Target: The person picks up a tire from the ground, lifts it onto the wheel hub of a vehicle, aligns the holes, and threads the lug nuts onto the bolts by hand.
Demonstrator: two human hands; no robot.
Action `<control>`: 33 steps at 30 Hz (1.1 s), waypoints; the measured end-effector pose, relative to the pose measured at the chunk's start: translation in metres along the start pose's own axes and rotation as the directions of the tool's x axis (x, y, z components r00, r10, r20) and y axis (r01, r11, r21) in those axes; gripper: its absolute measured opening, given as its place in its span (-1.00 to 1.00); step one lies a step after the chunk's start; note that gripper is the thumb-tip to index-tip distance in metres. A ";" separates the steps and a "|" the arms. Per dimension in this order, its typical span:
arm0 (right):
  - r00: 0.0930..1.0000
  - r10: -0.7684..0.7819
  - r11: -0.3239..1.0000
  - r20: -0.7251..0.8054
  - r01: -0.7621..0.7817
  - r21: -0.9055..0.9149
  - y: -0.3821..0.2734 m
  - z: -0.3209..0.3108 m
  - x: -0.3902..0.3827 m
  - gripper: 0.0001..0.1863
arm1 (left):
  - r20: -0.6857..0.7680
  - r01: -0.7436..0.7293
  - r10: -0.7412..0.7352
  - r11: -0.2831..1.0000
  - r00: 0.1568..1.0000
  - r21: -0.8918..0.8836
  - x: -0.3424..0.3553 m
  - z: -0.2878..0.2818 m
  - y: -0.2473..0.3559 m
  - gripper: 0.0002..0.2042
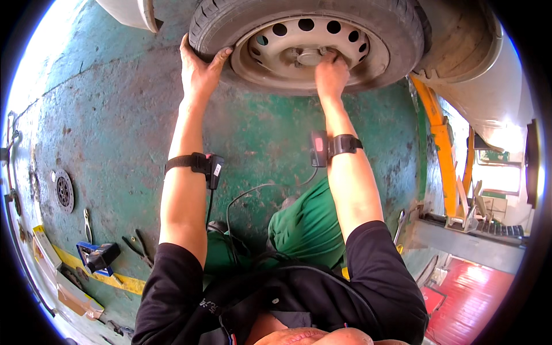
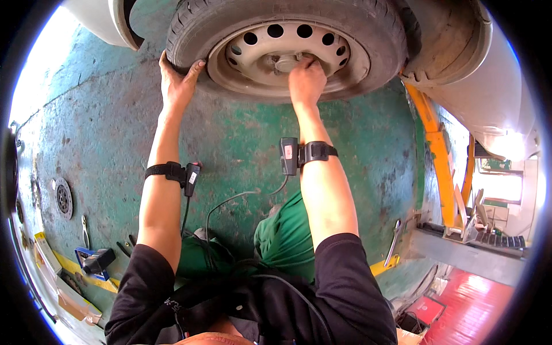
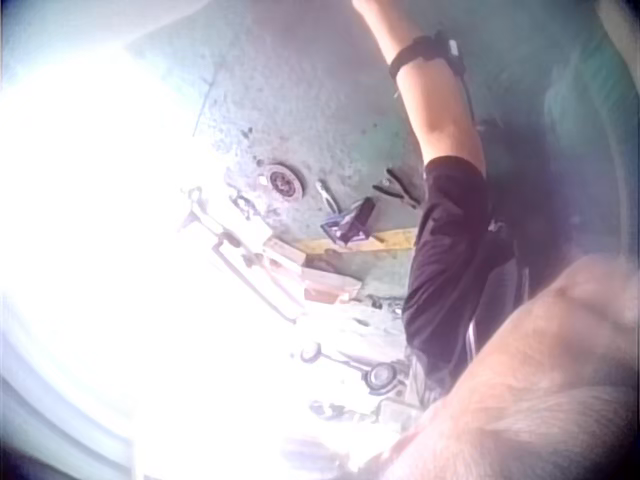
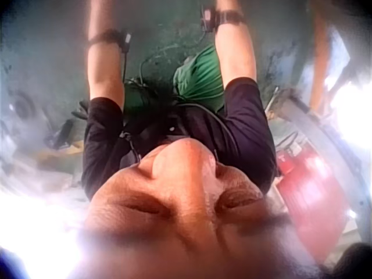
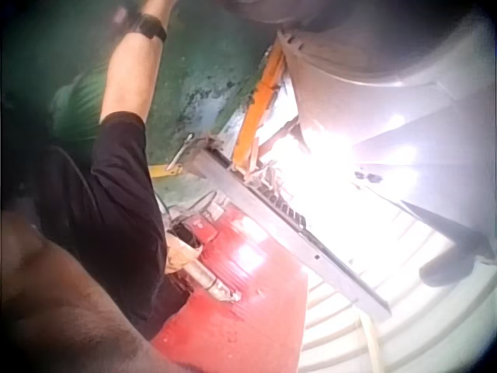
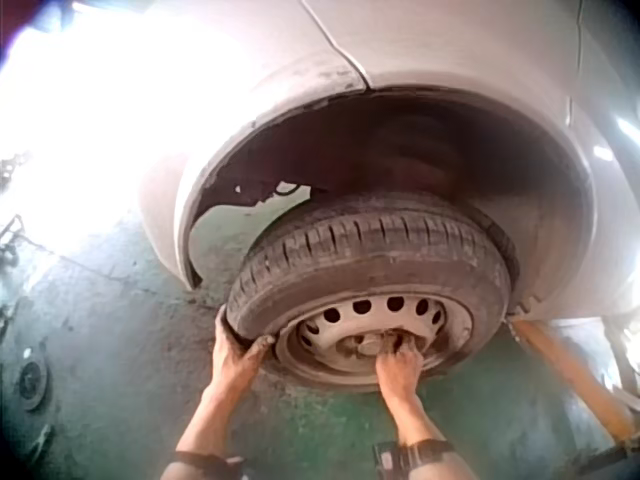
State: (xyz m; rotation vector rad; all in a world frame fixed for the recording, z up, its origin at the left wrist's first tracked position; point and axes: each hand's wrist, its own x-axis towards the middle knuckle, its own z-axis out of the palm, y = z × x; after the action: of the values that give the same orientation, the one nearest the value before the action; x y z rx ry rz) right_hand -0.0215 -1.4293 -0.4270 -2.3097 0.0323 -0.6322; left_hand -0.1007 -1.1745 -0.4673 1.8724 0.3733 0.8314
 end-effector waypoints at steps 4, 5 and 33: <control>0.994 0.083 0.994 0.077 -0.078 -0.073 0.053 0.007 0.010 -0.59 | 0.004 -0.005 0.005 1.000 1.000 -0.004 0.001 0.004 0.000 0.10; 0.993 0.097 0.990 0.068 -0.089 -0.109 0.066 0.011 0.010 -0.60 | 0.008 -0.002 0.002 1.000 1.000 -0.022 0.001 0.004 0.001 0.10; 0.695 0.605 0.497 0.388 -0.711 0.499 0.070 0.051 -0.008 -0.50 | -0.044 -0.052 0.052 0.999 0.998 -0.014 -0.002 0.011 -0.011 0.06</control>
State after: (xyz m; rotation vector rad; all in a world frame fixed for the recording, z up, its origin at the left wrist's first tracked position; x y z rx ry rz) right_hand 0.0054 -1.4453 -0.5080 -1.4914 0.5439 -0.0083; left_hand -0.0935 -1.1788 -0.4804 1.8592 0.3462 0.9091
